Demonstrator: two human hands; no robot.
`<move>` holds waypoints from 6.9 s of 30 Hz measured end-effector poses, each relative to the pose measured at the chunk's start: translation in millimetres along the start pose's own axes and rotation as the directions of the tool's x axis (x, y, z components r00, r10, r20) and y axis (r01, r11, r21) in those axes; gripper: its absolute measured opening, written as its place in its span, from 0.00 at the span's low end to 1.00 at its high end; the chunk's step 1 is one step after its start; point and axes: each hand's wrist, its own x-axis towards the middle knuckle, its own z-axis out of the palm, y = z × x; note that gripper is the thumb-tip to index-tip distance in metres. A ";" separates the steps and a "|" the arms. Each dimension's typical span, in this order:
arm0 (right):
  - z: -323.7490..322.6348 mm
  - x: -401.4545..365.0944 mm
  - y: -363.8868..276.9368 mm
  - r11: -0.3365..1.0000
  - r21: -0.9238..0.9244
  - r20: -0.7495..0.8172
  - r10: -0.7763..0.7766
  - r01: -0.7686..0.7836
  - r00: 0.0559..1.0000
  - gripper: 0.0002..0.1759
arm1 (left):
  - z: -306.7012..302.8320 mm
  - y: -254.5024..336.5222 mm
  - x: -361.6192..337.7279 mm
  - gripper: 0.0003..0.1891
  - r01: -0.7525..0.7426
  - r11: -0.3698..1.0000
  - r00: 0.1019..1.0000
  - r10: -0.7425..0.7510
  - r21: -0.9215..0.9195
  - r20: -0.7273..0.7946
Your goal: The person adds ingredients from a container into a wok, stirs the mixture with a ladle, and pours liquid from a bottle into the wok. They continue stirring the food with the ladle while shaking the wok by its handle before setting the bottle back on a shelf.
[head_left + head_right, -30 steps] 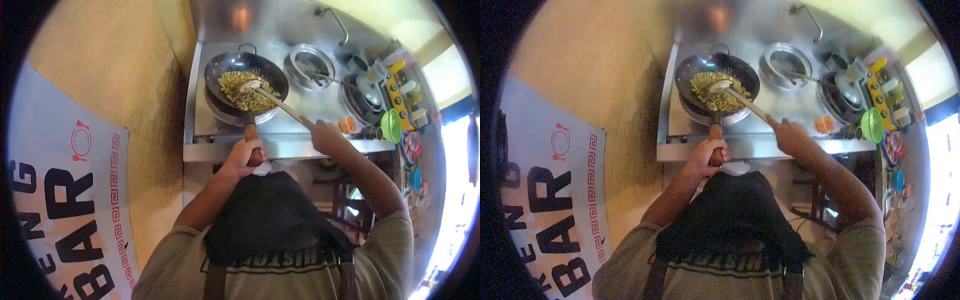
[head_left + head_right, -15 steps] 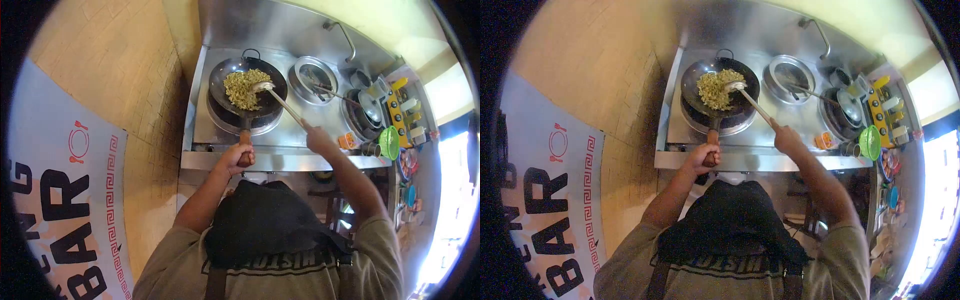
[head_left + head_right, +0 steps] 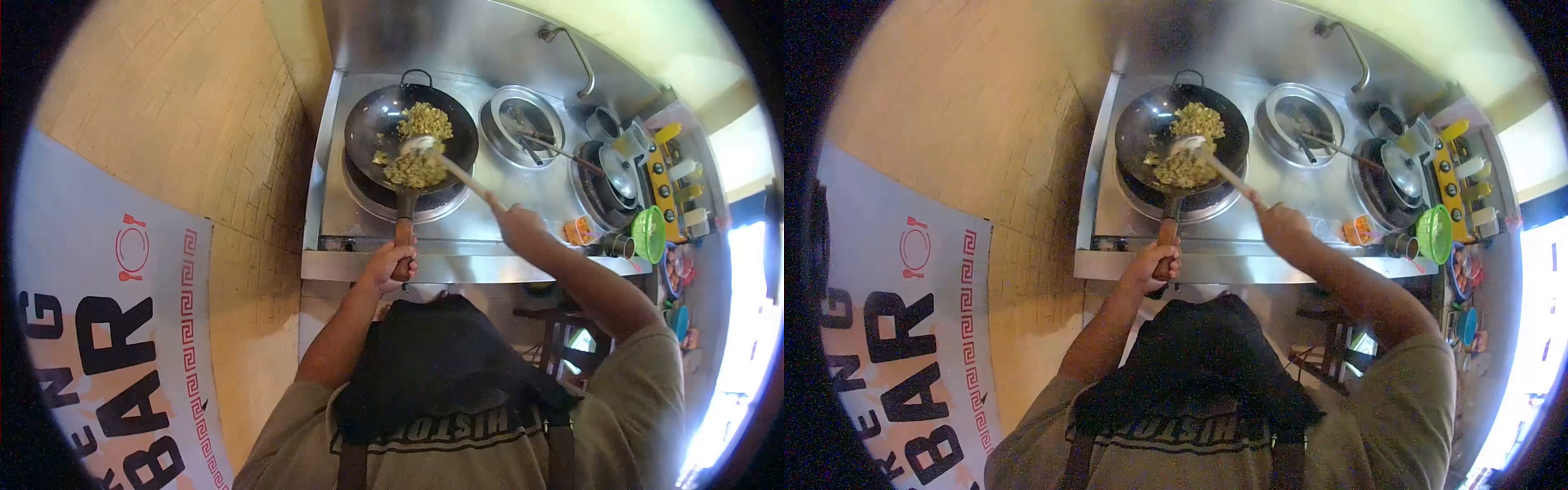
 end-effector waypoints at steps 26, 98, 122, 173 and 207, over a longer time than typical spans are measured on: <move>22.2 7.3 45.4 0.882 0.461 -0.248 0.027 0.093 0.968 0.34 | 23.8 0.4 -5.3 0.09 -0.021 0.998 1.000 0.020 0.054 0.011; -71.1 -113.9 -34.3 0.965 0.249 0.073 -0.103 0.082 0.992 0.37 | 106.8 2.2 -106.7 0.08 0.065 0.998 0.998 -0.065 0.002 -0.003; -73.1 -109.6 -52.5 0.947 0.319 0.192 -0.113 0.047 0.975 0.41 | 83.5 -5.1 -112.1 0.01 -0.485 0.725 0.864 0.311 0.489 0.396; -1.3 44.7 7.6 0.467 0.884 -0.059 0.077 0.016 0.995 0.28 | 11.8 -3.0 -12.4 0.17 -0.059 0.996 0.995 0.064 -0.071 0.070; -6.0 -13.8 -54.1 0.971 0.171 -0.150 -0.139 0.164 0.979 0.35 | 18.9 -1.7 4.7 0.06 0.023 0.997 1.000 -0.023 0.075 -0.011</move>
